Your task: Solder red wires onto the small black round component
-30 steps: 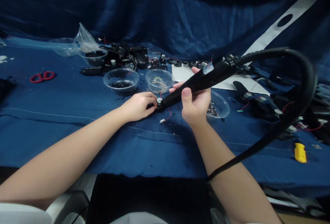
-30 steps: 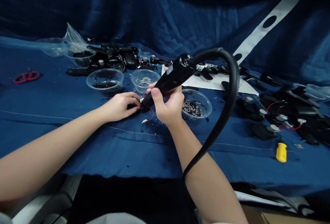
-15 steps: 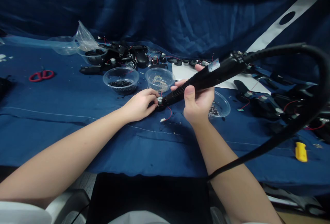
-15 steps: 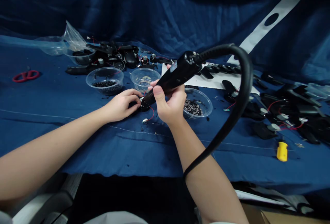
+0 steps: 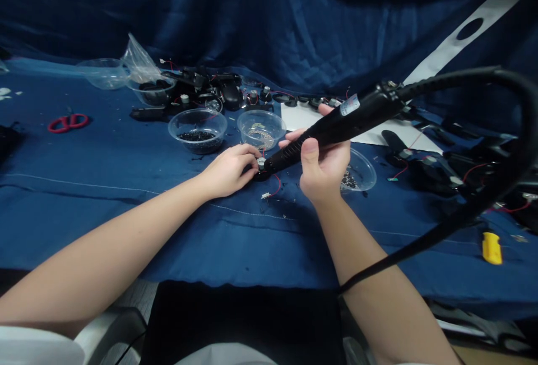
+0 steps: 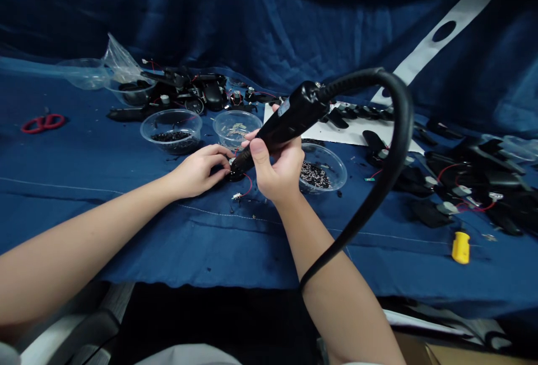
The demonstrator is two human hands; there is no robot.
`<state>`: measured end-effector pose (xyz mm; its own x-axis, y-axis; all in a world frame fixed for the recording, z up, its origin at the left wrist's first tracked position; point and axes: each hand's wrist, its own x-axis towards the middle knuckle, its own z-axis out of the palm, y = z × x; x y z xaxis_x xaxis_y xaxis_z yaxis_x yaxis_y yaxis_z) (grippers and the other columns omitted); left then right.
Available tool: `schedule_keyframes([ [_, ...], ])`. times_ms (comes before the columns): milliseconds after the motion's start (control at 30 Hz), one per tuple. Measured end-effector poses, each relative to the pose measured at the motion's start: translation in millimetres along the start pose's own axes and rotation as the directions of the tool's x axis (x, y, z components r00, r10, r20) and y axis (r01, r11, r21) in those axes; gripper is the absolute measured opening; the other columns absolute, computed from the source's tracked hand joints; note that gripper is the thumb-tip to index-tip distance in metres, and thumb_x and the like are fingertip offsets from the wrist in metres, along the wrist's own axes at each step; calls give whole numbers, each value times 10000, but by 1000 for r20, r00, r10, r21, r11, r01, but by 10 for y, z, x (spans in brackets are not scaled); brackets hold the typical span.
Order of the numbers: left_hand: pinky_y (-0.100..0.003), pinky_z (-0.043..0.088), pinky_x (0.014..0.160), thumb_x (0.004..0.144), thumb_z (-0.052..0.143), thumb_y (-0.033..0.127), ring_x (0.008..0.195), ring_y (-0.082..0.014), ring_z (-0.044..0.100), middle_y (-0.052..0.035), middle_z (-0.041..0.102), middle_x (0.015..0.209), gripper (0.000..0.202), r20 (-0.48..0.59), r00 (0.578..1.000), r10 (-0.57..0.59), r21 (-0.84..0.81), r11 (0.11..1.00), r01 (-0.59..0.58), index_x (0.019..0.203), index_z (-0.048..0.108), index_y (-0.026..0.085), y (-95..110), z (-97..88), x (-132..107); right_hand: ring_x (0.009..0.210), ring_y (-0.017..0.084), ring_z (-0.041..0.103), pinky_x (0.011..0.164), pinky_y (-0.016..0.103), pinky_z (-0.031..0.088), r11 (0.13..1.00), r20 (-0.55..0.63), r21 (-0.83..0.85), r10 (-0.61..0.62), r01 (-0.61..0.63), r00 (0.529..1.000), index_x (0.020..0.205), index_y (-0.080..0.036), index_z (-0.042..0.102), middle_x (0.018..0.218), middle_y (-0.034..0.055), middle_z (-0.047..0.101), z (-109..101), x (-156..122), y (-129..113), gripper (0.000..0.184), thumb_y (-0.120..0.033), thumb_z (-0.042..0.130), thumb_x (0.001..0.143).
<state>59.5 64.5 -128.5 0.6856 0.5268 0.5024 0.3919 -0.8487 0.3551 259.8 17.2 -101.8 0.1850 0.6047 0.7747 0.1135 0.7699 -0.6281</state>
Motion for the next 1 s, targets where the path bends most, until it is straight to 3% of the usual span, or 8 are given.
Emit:
schedule_keyframes([
  [400, -472, 560, 1013, 950, 592, 182, 1108, -249, 665, -101, 670, 1197, 93, 11, 999, -50, -45, 998, 50, 897, 667, 174, -8, 25, -9, 799, 190, 773, 809, 389, 666, 1000, 1, -5, 8, -8, 1000, 1428, -326, 482, 951, 3, 751, -5, -7, -2, 546, -527, 656, 951],
  [633, -470, 554, 1024, 943, 594, 181, 1117, -245, 660, -96, 669, 1203, 89, 24, 997, -68, -62, 996, 69, 896, 669, 179, 7, 17, -6, 797, 199, 770, 812, 412, 673, 997, 0, -44, 62, -62, 998, 1448, -325, 445, 951, 9, 750, -7, -15, -12, 618, -609, 636, 933],
  [1000, -443, 551, 1025, 936, 588, 176, 1106, -233, 663, -109, 658, 1223, 101, 47, 996, -70, -109, 991, 75, 878, 671, 168, -6, -2, 5, 842, 207, 774, 807, 410, 659, 997, 15, -46, 59, -59, 998, 1454, -321, 459, 976, 13, 760, -11, -30, -27, 606, -559, 662, 935],
])
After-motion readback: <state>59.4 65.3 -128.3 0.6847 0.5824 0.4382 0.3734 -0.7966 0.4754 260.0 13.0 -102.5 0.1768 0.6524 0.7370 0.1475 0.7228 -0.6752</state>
